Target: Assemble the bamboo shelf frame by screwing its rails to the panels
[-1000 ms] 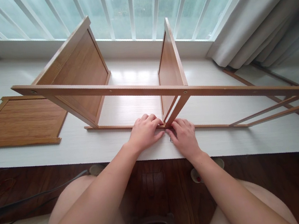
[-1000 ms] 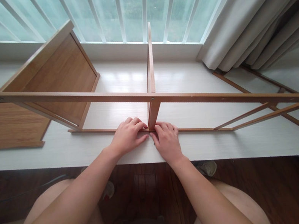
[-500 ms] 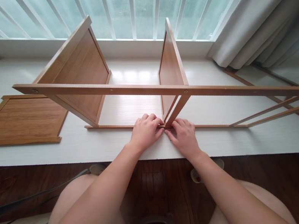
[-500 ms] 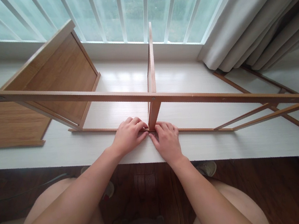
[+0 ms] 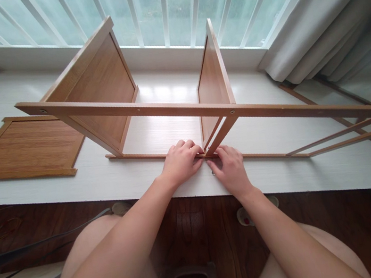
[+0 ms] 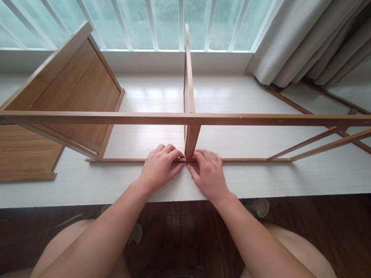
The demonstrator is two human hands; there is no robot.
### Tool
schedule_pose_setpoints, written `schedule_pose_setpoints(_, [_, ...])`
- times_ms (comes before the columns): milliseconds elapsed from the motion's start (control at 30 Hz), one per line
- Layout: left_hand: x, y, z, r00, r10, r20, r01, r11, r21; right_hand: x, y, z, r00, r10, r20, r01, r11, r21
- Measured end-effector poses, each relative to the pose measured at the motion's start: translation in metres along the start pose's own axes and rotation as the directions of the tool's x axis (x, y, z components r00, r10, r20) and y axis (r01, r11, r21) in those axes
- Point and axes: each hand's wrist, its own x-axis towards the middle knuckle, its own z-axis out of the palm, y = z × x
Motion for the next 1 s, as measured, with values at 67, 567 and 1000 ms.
schedule_pose_setpoints(67, [0.000, 0.000, -0.001, 1.000, -0.006, 0.007, 0.006, 1.000, -0.006, -0.001, -0.002, -0.004, 0.998, 0.025, -0.066, -0.024, 1.000, 0.016])
schedule_pose_setpoints(567, [0.003, 0.003, 0.002, 1.000, -0.015, 0.018, 0.015, 1.000, 0.009, -0.018, 0.001, -0.024, 0.974, 0.022, 0.225, -0.020, 1.000, -0.010])
schedule_pose_setpoints(1000, [0.002, 0.000, -0.005, 0.999, 0.018, -0.027, -0.019, 0.999, -0.042, -0.020, 0.006, -0.023, 0.969, 0.011, 0.247, -0.015, 1.000, 0.015])
